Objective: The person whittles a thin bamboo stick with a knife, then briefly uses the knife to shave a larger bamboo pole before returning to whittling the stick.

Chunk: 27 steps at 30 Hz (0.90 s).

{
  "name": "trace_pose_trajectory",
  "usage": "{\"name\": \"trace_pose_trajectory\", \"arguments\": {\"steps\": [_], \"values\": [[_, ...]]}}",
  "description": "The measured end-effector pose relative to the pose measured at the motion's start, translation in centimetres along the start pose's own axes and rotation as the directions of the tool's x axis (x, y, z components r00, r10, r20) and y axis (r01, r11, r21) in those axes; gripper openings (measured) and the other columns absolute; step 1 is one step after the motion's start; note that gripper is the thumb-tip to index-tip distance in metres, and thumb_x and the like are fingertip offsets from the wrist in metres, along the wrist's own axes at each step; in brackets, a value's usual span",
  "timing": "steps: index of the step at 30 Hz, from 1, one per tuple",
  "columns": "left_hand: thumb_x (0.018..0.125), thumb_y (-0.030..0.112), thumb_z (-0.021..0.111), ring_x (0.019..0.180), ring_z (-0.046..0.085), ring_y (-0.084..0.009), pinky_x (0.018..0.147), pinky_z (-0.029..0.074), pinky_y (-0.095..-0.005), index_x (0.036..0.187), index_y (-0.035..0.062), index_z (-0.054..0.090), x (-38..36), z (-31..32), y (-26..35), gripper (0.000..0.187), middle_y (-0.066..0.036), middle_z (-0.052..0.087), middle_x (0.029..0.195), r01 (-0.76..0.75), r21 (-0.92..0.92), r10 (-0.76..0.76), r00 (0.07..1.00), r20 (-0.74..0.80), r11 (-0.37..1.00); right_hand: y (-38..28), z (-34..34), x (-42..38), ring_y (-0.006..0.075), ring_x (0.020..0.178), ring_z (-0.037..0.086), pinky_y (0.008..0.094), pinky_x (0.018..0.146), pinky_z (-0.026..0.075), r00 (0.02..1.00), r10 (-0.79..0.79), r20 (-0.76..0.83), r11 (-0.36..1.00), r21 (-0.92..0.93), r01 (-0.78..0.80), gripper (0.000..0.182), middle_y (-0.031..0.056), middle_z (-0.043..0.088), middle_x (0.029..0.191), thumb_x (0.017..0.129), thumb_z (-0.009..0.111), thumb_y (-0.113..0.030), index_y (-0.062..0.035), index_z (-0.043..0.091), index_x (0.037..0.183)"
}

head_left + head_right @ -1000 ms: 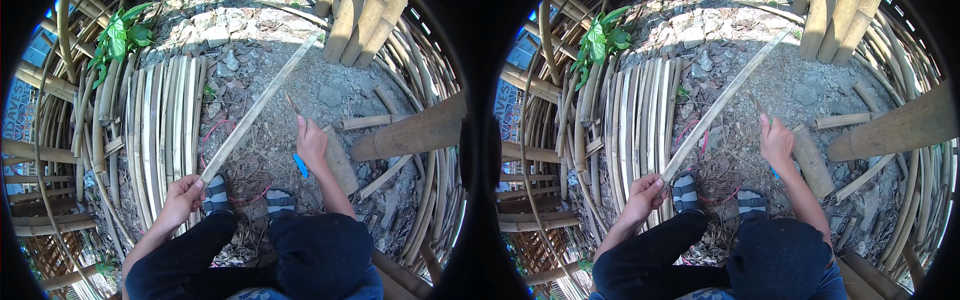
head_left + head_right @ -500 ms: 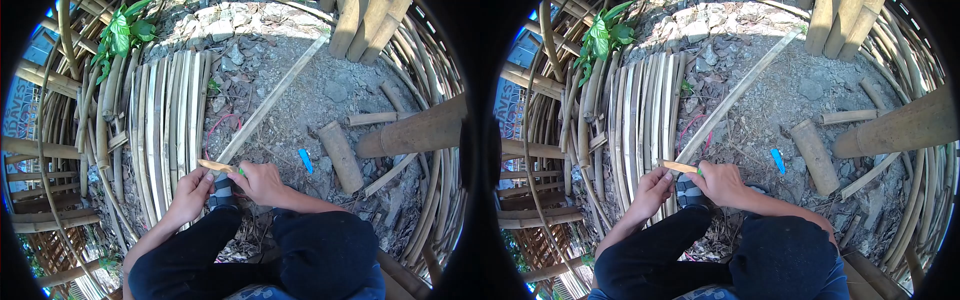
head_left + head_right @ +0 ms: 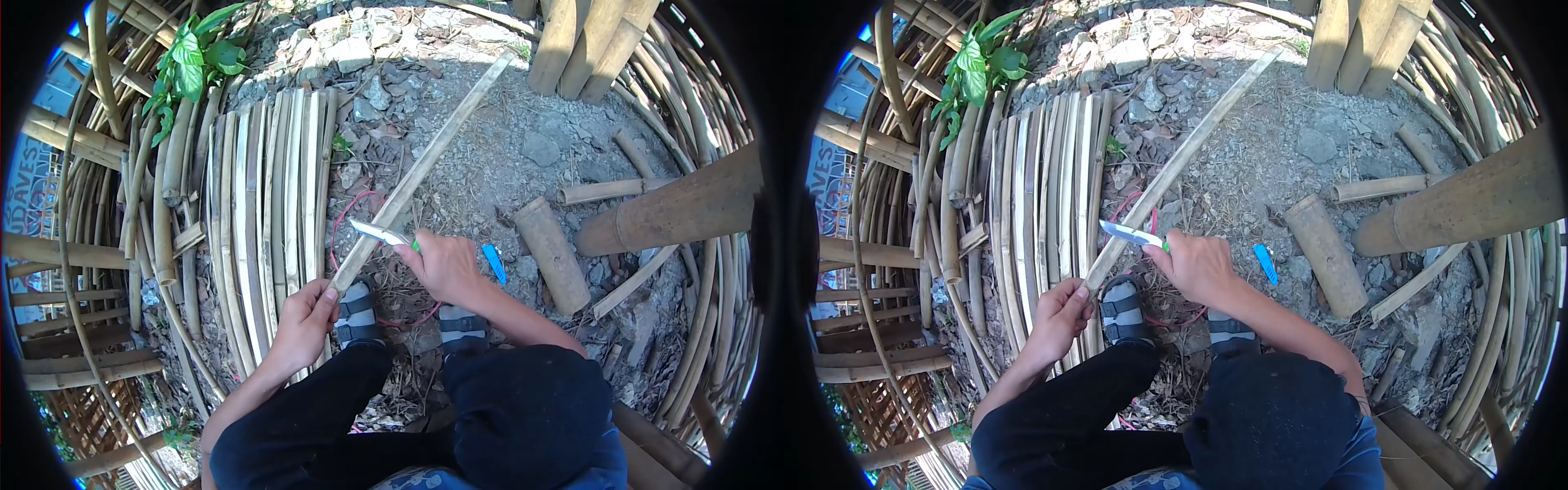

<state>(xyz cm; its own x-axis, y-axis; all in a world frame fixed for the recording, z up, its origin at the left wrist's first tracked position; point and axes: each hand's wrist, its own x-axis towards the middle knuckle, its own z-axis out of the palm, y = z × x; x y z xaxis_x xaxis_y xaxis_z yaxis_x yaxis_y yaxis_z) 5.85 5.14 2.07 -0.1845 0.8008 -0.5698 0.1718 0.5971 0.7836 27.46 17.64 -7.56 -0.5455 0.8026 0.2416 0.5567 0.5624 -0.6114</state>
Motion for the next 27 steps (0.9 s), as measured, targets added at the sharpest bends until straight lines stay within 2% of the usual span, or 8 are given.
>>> {"name": "trace_pose_trajectory", "arguments": {"steps": [10,12,16,17,20,22,23,27], "values": [[0.108,0.016,0.048,0.061,0.046,-0.0067,0.058,0.039,-0.0246,0.096,-0.0004,0.06,-0.4,0.1,0.3,0.024,0.001,0.052,0.069,-0.032,0.021,0.032,0.999,-0.008,0.999,2.9,-1.8,1.2,0.0384,0.048,0.061,0.0519,0.046,0.045,0.997,0.07,-0.016,0.988,-0.138,-0.072,0.051,0.0183,0.06,0.055,0.102,0.053,-0.047,-0.0038,0.057,0.075],[0.108,0.016,0.048,0.061,0.046,-0.0067,0.058,0.039,-0.0246,0.097,-0.0005,0.06,-0.6,0.1,0.3,0.024,0.001,0.052,0.069,-0.015,0.036,0.015,1.0,-0.012,0.999,4.8,-3.1,2.4,0.0427,0.053,0.06,0.0534,0.051,0.044,0.969,0.232,-0.086,0.962,-0.125,-0.242,0.051,0.0203,0.057,0.056,0.102,0.053,-0.044,-0.0031,0.056,0.073],[0.108,0.016,0.048,0.062,0.046,-0.0068,0.058,0.04,-0.0244,0.098,-0.0007,0.061,-0.4,-0.2,0.1,0.023,0.001,0.052,0.069,0.014,0.002,-0.014,1.0,-0.025,1.0,4.5,-2.9,2.8,0.0444,0.054,0.06,0.0542,0.052,0.044,0.968,0.238,-0.074,0.962,-0.123,-0.246,0.053,0.0212,0.056,0.055,0.103,0.052,-0.044,-0.0017,0.057,0.072],[0.109,0.018,0.046,0.055,0.038,-0.0046,0.05,0.031,-0.0218,0.101,0.0031,0.057,-0.2,-0.2,-0.4,0.02,0.001,0.05,0.072,-0.025,0.019,0.026,1.0,-0.009,0.999,4.4,-3.0,2.9,0.0444,0.054,0.06,0.0542,0.052,0.044,0.97,0.233,-0.074,0.962,-0.129,-0.241,0.053,0.0212,0.056,0.055,0.103,0.052,-0.044,-0.0017,0.057,0.072],[0.109,0.018,0.046,0.055,0.038,-0.0048,0.05,0.031,-0.0219,0.102,0.003,0.057,-0.4,-0.1,-0.3,0.02,0.001,0.051,0.071,-0.04,0.026,0.04,0.999,-0.004,0.999,2.7,-2.5,1.7,0.0431,0.052,0.059,0.0536,0.051,0.043,0.953,0.297,-0.055,0.954,-0.015,-0.298,0.052,0.0201,0.055,0.054,0.103,0.052,-0.044,-0.0029,0.056,0.071],[0.108,0.017,0.047,0.059,0.043,-0.0057,0.054,0.035,-0.0231,0.101,0.0013,0.059,-0.5,-0.2,0.1,0.021,0.001,0.052,0.071,-0.027,0.035,0.027,1.0,-0.004,0.999,0.9,-1.9,0.7,0.0411,0.049,0.058,0.0525,0.049,0.043,0.996,0.088,-0.009,0.996,0.002,-0.088,0.05,0.019,0.055,0.053,0.103,0.054,-0.043,-0.0041,0.055,0.071],[0.108,0.016,0.048,0.062,0.047,-0.0066,0.058,0.04,-0.0243,0.1,-0.0004,0.061,-0.6,-0.2,0.2,0.023,0.001,0.054,0.07,-0.011,0.039,0.011,1.0,-0.007,0.999,0.6,-1.8,0.4,0.0398,0.047,0.057,0.052,0.048,0.043,0.997,0.072,0.014,0.997,-0.014,-0.072,0.049,0.0181,0.055,0.053,0.102,0.055,-0.043,-0.0047,0.056,0.072],[0.108,0.018,0.049,0.062,0.047,-0.0064,0.058,0.041,-0.0242,0.1,-0.0004,0.061,-0.7,-0.4,0.0,0.023,0.001,0.054,0.07,-0.004,0.057,0.005,1.0,-0.004,0.998,2.5,-2.3,1.1,0.0393,0.047,0.058,0.0513,0.048,0.043,0.998,0.058,-0.021,0.998,-0.037,-0.058,0.049,0.0177,0.055,0.052,0.102,0.055,-0.044,-0.0046,0.056,0.073]]}}
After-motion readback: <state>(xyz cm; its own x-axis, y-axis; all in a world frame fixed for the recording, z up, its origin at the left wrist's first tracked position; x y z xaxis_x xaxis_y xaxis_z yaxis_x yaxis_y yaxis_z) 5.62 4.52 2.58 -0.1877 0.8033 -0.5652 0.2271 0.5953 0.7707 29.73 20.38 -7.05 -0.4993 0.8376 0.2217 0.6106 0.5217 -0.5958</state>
